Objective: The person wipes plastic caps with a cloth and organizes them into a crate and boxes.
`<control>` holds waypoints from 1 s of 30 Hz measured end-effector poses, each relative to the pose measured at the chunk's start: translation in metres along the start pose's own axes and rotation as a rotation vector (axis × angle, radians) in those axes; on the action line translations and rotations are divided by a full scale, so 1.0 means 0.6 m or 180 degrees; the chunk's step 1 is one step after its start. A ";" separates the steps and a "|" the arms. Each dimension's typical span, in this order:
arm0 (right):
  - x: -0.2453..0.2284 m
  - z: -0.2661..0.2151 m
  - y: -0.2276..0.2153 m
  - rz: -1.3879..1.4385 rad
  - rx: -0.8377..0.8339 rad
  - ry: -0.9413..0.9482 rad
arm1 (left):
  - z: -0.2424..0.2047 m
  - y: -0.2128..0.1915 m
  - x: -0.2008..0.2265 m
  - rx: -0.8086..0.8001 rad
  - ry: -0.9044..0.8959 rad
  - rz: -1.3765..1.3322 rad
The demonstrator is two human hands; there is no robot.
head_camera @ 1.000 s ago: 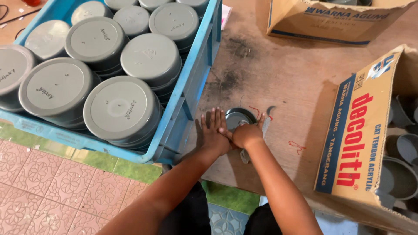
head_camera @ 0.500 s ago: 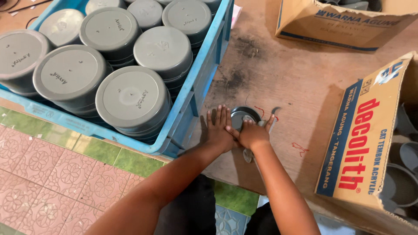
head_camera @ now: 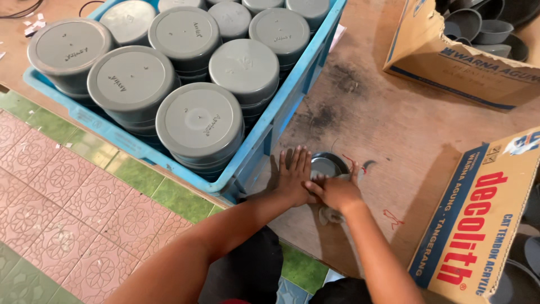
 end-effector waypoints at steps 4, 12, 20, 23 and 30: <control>-0.011 0.067 0.044 -0.0335 0.0358 0.0050 | 0.002 0.013 -0.008 -0.0178 0.0061 -0.0009; 0.000 0.004 0.013 0.0007 0.0020 -0.0091 | -0.002 0.000 -0.004 0.0070 0.0192 -0.0142; -0.012 -0.003 0.017 -0.0043 -0.0107 -0.0008 | 0.014 0.022 -0.013 -0.0123 0.0208 -0.0122; -0.012 0.000 0.013 -0.0061 -0.0197 0.0030 | 0.010 0.008 -0.008 -0.0121 0.0230 -0.0160; 0.001 0.028 0.019 -0.0240 0.0075 0.0202 | 0.006 0.003 -0.009 -0.0235 0.0141 -0.0077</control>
Point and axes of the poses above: each hand's wrist, its own z-axis towards the middle knuckle, its own y-axis out of the palm, x = y × z, the point moved 7 cm from there along z, towards the middle knuckle, and after that the axes turned 14 degrees about y, right-handed, at the moved point
